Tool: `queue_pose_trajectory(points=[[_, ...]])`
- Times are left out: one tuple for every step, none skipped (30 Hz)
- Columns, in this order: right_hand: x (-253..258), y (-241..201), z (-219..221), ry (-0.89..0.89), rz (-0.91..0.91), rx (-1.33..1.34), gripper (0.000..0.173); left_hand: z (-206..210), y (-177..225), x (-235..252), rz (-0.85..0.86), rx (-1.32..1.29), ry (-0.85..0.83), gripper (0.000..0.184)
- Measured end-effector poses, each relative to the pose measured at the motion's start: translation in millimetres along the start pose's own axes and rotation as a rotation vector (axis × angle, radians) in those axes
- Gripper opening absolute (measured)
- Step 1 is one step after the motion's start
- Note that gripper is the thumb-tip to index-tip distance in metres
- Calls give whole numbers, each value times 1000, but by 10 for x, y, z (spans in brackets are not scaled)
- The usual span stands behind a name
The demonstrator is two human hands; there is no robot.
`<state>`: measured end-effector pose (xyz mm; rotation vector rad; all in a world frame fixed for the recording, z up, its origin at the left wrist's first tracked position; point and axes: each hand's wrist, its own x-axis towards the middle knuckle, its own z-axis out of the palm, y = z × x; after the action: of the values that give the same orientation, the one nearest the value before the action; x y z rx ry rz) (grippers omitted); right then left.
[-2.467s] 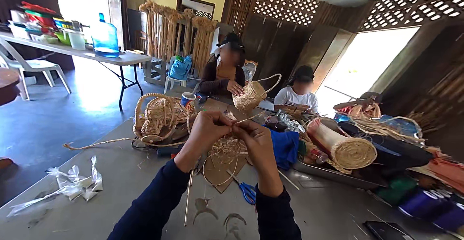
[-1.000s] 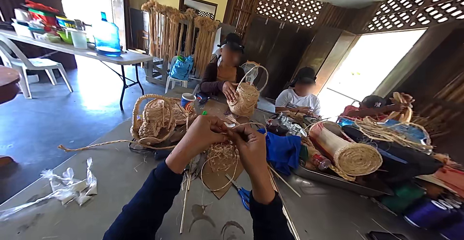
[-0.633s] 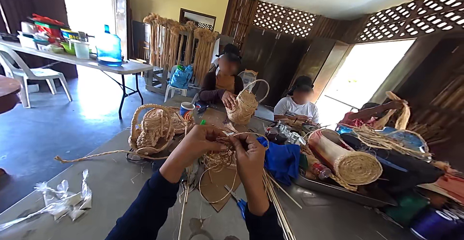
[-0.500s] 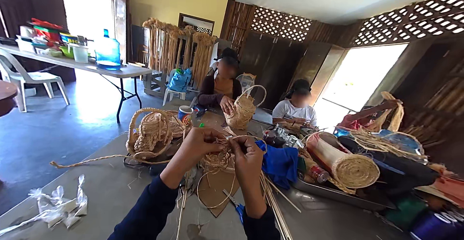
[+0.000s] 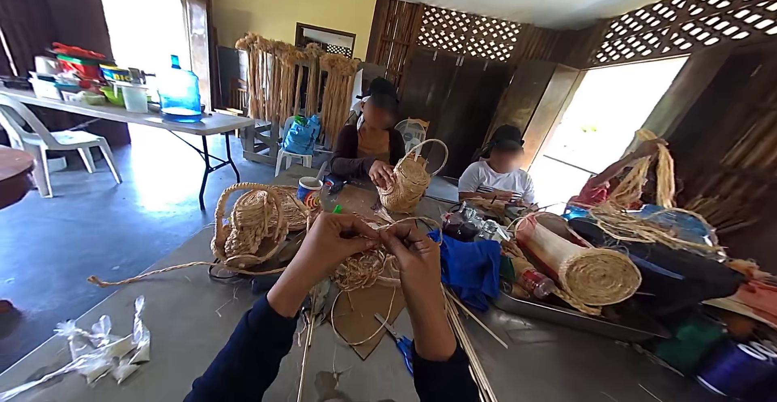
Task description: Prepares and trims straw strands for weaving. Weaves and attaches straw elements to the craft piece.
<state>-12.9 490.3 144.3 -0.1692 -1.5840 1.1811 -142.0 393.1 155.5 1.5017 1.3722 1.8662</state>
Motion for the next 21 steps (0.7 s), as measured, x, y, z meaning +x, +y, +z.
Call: queue_pose_trajectory(points=[[-3,-20,-3,-12,33,34,7,-6,-4,0,7,-5,-9,12],[-7,-40,-4,-17,73,77,9,-8,-7,-2,13,-13,-19,12],[-9,-52,-1,-12,114,125,11,-8,-5,-5,20,-19,-30,12],[-12,-57,7,-1,150,180,12,-4,-1,-8,25,-24,-42,12],[-13,-53,15,9,182,235,13,5,7,-12,25,-26,-50,13],[-17,-47,28,17,209,288,14,17,20,-19,24,-21,-55,13],[-25,-43,45,22,230,339,15,31,36,-29,21,-13,-56,13],[-31,-43,68,34,250,384,16,42,49,-36,19,-9,-51,13],[-38,-42,95,53,265,431,17,48,57,-41,19,-14,-45,13],[-44,-42,119,72,276,466,18,49,58,-43,19,-19,-40,13],[-49,-47,139,89,288,485,19,48,57,-43,20,-18,-39,12],[-56,-52,155,103,300,496,19,52,55,-45,21,-13,-43,12],[-64,-54,163,112,309,506,18,59,55,-49,15,-8,-54,12],[-70,-55,170,118,313,517,18,74,58,-53,9,1,-65,12],[-75,-64,179,121,317,525,18,92,56,-55,4,9,-76,12],[-81,-80,187,121,324,532,18,109,52,-56,0,17,-81,12],[-86,-93,198,128,330,544,18,127,52,-58,-4,23,-78,12],[-92,-102,209,140,337,553,17,141,55,-61,-10,27,-69,12],[-98,-107,220,154,343,554,17,149,62,-65,-18,28,-59,11],[-101,-110,231,167,345,554,18,147,68,-67,-26,24,-54,11],[-100,-106,241,178,345,556,18,139,64,-66,-26,15,-53,11]])
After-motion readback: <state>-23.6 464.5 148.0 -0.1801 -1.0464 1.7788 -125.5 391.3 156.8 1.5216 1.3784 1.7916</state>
